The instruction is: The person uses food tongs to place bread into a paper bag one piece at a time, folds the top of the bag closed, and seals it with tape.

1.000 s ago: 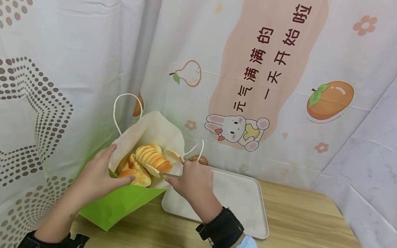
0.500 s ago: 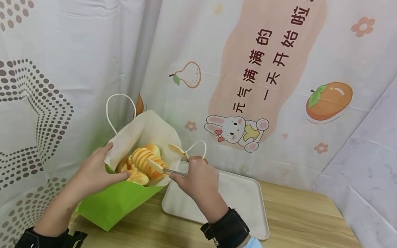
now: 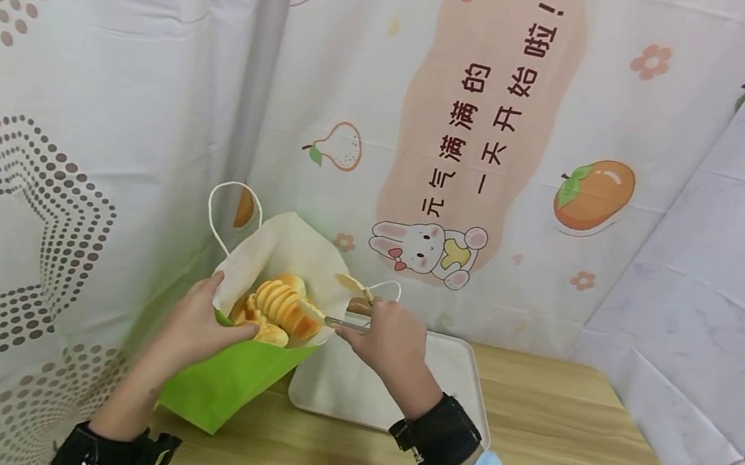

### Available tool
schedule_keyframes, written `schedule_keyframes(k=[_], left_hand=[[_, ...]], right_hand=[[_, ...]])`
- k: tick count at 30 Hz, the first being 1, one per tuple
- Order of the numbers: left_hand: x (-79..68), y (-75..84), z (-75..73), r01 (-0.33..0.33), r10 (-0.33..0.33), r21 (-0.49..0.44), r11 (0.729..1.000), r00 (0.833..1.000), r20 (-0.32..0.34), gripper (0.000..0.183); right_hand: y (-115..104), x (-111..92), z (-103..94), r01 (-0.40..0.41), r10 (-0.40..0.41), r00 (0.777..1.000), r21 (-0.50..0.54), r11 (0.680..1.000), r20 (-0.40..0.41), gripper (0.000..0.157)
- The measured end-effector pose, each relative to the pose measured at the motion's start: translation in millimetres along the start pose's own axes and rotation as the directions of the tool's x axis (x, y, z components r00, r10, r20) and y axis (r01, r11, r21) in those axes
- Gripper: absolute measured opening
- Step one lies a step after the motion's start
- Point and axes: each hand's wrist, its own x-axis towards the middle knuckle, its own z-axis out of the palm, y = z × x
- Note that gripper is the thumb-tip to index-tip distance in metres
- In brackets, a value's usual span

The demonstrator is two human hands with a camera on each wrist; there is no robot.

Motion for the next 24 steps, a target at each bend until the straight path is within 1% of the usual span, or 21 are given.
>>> schedule_keyframes(k=[3,5,9,14,20,22,24], left_hand=[[1.0,3.6,3.4,-0.009,0.009,-0.017,1.000,1.000,0.001,0.107],[2.6,5.4,5.5,-0.025,0.025,-0.024,0.999,1.000,0.004,0.108],[4.0,10.4,10.6,-0.047,0.048,-0.055,0.997,0.999,0.017,0.108],[5.3,19.3,17.6,-0.061,0.063,-0.079,0.995,0.998,0.025,0.108],[7.6,26.0,23.6,-0.042,0.045,-0.076,0.996,0.998,0.044,0.108],[7.6,26.0,23.6,-0.045,0.049,-0.085,0.995,0.998,0.045,0.107],[8.4,24.1,21.9,-0.049,0.053,-0.089,0.995,0.997,0.051,0.107]], right_hand=[[8.3,-0.1,-1.0,-0.003,0.003,1.000,-0.018,1.000,-0.021,0.058],[12.9,-0.6,-2.2,-0.011,0.011,1.000,-0.009,1.000,-0.027,0.059],[20.9,-1.8,-4.9,-0.035,0.036,0.999,0.009,0.999,-0.011,0.059],[31.2,-2.3,-8.3,-0.061,0.061,0.998,0.003,0.998,-0.005,0.060],[42.9,-5.4,-12.6,-0.086,0.086,0.996,-0.016,0.996,-0.018,0.061],[46.2,-7.5,-12.7,-0.088,0.088,0.996,-0.010,0.996,-0.024,0.062],[49.4,-9.8,-12.5,-0.073,0.073,0.996,0.007,0.997,-0.041,0.064]])
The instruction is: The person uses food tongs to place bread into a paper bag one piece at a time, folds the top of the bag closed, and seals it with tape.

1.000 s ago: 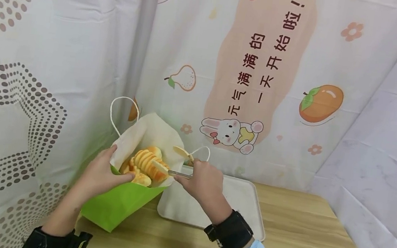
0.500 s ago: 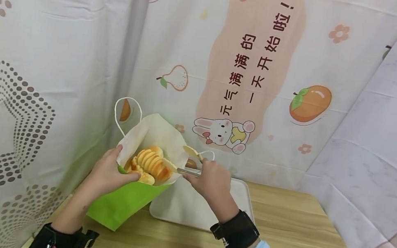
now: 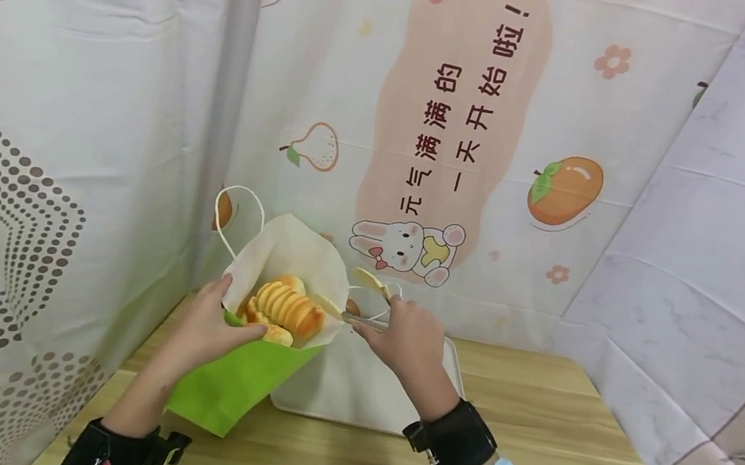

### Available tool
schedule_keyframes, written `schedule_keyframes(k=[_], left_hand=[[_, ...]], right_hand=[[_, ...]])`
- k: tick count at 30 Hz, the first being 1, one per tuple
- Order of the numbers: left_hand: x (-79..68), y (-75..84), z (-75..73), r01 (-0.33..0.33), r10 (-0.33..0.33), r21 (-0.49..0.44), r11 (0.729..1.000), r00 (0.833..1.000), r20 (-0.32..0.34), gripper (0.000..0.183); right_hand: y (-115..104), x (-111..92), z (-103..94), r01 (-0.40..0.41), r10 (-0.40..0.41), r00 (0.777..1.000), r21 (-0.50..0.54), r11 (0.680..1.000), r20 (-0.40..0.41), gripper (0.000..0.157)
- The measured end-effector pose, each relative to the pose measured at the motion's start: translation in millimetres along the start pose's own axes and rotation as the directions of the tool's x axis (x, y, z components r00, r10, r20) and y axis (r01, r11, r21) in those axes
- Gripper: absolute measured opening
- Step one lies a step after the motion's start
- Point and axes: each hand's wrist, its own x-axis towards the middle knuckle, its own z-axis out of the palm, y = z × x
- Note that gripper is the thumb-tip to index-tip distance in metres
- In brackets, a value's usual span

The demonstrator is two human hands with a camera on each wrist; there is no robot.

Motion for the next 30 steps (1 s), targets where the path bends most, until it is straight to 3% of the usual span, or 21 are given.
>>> schedule_keyframes(k=[4,8,12,16,24,30], left_hand=[[3.9,-14.1,-9.8,0.009,-0.009,-0.003,1.000,1.000,0.013,0.107],[8.5,-32.5,-19.9,0.039,-0.037,-0.054,0.998,0.998,0.050,0.103],[10.6,-51.9,-28.5,0.091,-0.077,-0.177,0.980,0.994,0.084,0.099],[13.0,-65.2,-33.6,0.121,-0.103,-0.223,0.967,0.991,0.091,0.098],[20.7,-57.0,-29.8,0.106,-0.080,-0.255,0.961,0.991,0.110,0.097],[21.2,-55.5,-30.1,0.116,-0.095,-0.224,0.968,0.990,0.102,0.097]], right_hand=[[5.7,-4.4,4.1,0.078,-0.073,0.996,0.085,0.993,-0.060,0.069],[13.5,-11.5,7.6,0.145,-0.131,0.988,0.226,0.963,-0.076,0.066],[19.0,-21.4,6.6,0.138,-0.132,0.990,0.332,0.933,-0.040,0.074],[21.7,-31.1,1.5,0.129,-0.129,0.991,0.357,0.925,-0.023,0.080],[28.0,-41.9,-1.2,0.153,-0.140,0.988,0.336,0.929,-0.064,0.078],[36.8,-50.2,-0.5,0.176,-0.133,0.982,0.396,0.901,-0.134,0.075]])
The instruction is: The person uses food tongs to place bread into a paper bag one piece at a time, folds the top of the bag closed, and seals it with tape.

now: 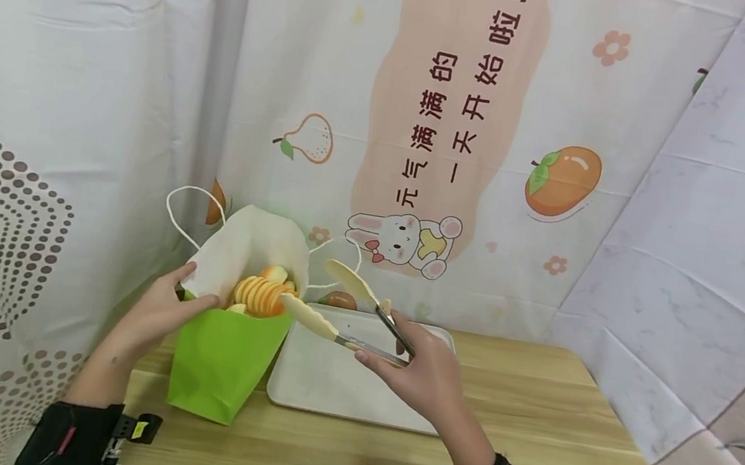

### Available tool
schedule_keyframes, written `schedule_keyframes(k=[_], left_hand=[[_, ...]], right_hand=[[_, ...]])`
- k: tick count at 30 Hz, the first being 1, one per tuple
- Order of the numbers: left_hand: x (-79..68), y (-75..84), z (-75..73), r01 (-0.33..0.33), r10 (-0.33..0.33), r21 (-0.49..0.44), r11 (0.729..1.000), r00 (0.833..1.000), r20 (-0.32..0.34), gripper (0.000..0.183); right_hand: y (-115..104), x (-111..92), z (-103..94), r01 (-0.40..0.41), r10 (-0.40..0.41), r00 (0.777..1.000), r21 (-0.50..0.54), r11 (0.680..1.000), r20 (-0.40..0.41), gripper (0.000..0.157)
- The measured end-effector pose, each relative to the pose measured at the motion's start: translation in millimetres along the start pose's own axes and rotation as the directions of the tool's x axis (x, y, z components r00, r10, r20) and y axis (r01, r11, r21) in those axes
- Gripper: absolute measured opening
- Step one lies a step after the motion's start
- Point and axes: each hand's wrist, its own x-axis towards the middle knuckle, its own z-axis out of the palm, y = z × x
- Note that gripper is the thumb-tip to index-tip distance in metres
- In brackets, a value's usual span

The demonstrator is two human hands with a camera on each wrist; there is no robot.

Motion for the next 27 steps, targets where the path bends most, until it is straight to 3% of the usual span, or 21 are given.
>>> schedule_keyframes(k=[6,11,15,19,21,22,23,25,26,27], left_hand=[[-7.1,-11.7,-8.2,0.013,-0.010,0.039,0.999,0.997,-0.083,0.084],[-19.4,-15.9,-5.6,-0.031,0.044,0.065,0.997,0.978,-0.204,0.073],[-26.0,-14.8,-2.1,-0.094,0.118,0.092,0.991,0.946,-0.302,0.066],[-33.2,-10.8,3.2,-0.162,0.225,0.189,0.968,0.894,-0.387,0.053],[-37.7,-7.2,8.4,-0.205,0.304,0.256,0.945,0.842,-0.445,0.045],[-40.4,-5.0,12.0,-0.231,0.346,0.283,0.931,0.805,-0.482,0.042],[-43.3,-2.8,16.1,-0.264,0.390,0.300,0.917,0.756,-0.526,0.038],[-49.2,1.5,25.0,-0.349,0.491,0.346,0.871,0.629,-0.602,0.032],[-52.1,2.9,29.7,-0.397,0.548,0.380,0.836,0.563,-0.618,0.030],[-55.2,4.4,34.9,-0.444,0.600,0.409,0.797,0.508,-0.617,0.029]], right_hand=[[9.8,-18.1,-3.8,-0.022,0.025,1.000,0.119,0.993,-0.019,0.087],[25.4,-35.8,-7.6,0.003,-0.001,1.000,0.096,0.995,-0.025,0.069],[44.1,-49.8,-14.3,-0.070,0.069,0.996,0.012,0.997,0.056,0.056],[65.9,-66.8,-24.6,-0.245,0.253,0.957,-0.070,0.967,0.139,0.062],[79.6,-75.2,-30.8,-0.315,0.331,0.932,-0.121,0.941,0.148,0.063],[87.4,-79.5,-34.1,-0.335,0.356,0.923,-0.150,0.930,0.145,0.062],[95.9,-83.8,-37.0,-0.355,0.380,0.915,-0.179,0.918,0.135,0.059],[113.7,-91.9,-41.8,-0.393,0.425,0.899,-0.231,0.890,0.109,0.052],[122.9,-96.2,-43.4,-0.417,0.452,0.886,-0.254,0.873,0.099,0.049],[131.7,-100.7,-44.7,-0.441,0.480,0.872,-0.276,0.854,0.091,0.046]])
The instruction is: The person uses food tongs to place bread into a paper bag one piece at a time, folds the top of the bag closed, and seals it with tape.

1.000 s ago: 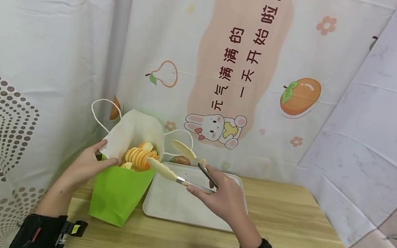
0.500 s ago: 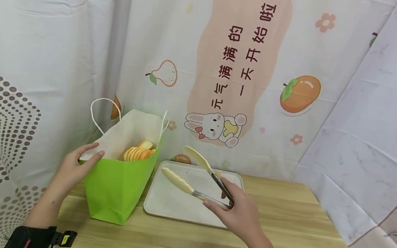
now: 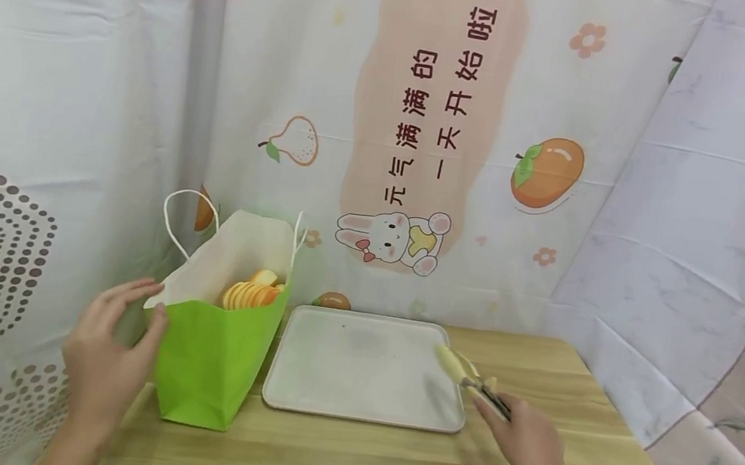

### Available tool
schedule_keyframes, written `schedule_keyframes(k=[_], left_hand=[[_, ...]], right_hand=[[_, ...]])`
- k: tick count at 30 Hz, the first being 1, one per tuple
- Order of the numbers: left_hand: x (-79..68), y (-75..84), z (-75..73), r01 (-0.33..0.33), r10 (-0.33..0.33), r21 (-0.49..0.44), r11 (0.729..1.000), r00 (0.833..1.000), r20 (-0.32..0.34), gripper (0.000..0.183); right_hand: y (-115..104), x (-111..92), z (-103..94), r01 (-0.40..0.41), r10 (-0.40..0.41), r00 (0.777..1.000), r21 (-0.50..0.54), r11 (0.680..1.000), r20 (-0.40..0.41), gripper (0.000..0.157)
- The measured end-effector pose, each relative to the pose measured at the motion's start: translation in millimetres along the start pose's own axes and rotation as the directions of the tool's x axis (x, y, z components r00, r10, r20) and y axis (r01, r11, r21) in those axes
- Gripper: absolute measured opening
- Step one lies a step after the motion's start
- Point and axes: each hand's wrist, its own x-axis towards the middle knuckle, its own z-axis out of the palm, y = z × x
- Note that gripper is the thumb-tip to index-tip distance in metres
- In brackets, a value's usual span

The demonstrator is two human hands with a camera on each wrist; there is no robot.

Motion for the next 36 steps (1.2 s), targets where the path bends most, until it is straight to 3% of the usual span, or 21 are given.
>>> schedule_keyframes(k=[2,4,6,8,11,13,17,21,25,28,31,34,36], left_hand=[[-11.2,7.6,3.1,-0.126,0.127,-0.039,0.991,0.992,0.009,0.028],[-24.6,16.6,6.5,-0.210,0.218,-0.071,0.975,0.965,0.144,0.030],[-39.3,25.3,12.0,-0.256,0.279,-0.114,0.960,0.909,0.310,0.031],[-53.3,33.2,18.0,-0.282,0.316,-0.142,0.949,0.832,0.456,0.033],[-68.4,40.9,29.3,-0.327,0.385,-0.207,0.922,0.731,0.563,0.029],[-74.5,44.0,36.1,-0.327,0.409,-0.247,0.912,0.685,0.603,0.023],[-79.3,45.8,47.1,-0.290,0.426,-0.312,0.905,0.615,0.663,0.017],[-82.0,44.8,53.4,-0.247,0.391,-0.303,0.920,0.567,0.725,0.021],[-86.3,42.4,57.0,-0.224,0.349,-0.269,0.937,0.550,0.759,0.025],[-89.7,38.1,59.3,-0.225,0.341,-0.258,0.940,0.537,0.772,0.025],[-92.2,33.0,62.0,-0.184,0.298,-0.237,0.954,0.499,0.814,0.026],[-97.0,28.0,67.3,-0.177,0.275,-0.215,0.961,0.500,0.821,0.027],[-100.2,26.3,71.9,-0.178,0.251,-0.185,0.966,0.509,0.823,0.028]], right_hand=[[18.0,2.6,5.8,-0.054,0.054,0.998,-0.029,0.998,0.009,0.045],[33.5,4.0,13.0,-0.088,0.089,0.996,-0.053,0.995,0.017,0.047],[46.0,3.8,20.6,-0.112,0.114,0.993,-0.071,0.991,0.030,0.048],[54.9,4.3,28.4,-0.130,0.133,0.990,-0.083,0.988,0.036,0.047],[60.0,7.6,37.0,-0.158,0.164,0.984,-0.093,0.983,0.062,0.044],[58.2,14.0,41.3,-0.183,0.192,0.978,-0.108,0.977,0.083,0.045],[50.9,33.4,50.4,-0.192,0.205,0.973,-0.124,0.974,0.106,0.047],[48.8,57.0,63.2,-0.136,0.145,0.986,-0.107,0.985,0.082,0.047],[50.0,82.4,75.5,-0.082,0.087,0.995,-0.097,0.992,0.049,0.040],[50.2,98.1,81.6,-0.105,0.112,0.992,-0.110,0.988,0.058,0.035],[49.9,109.0,84.3,-0.137,0.147,0.986,-0.119,0.983,0.082,0.031],[49.5,115.3,85.9,-0.151,0.164,0.982,-0.130,0.980,0.095,0.035],[50.5,118.3,88.4,-0.154,0.167,0.982,-0.136,0.979,0.092,0.045]])
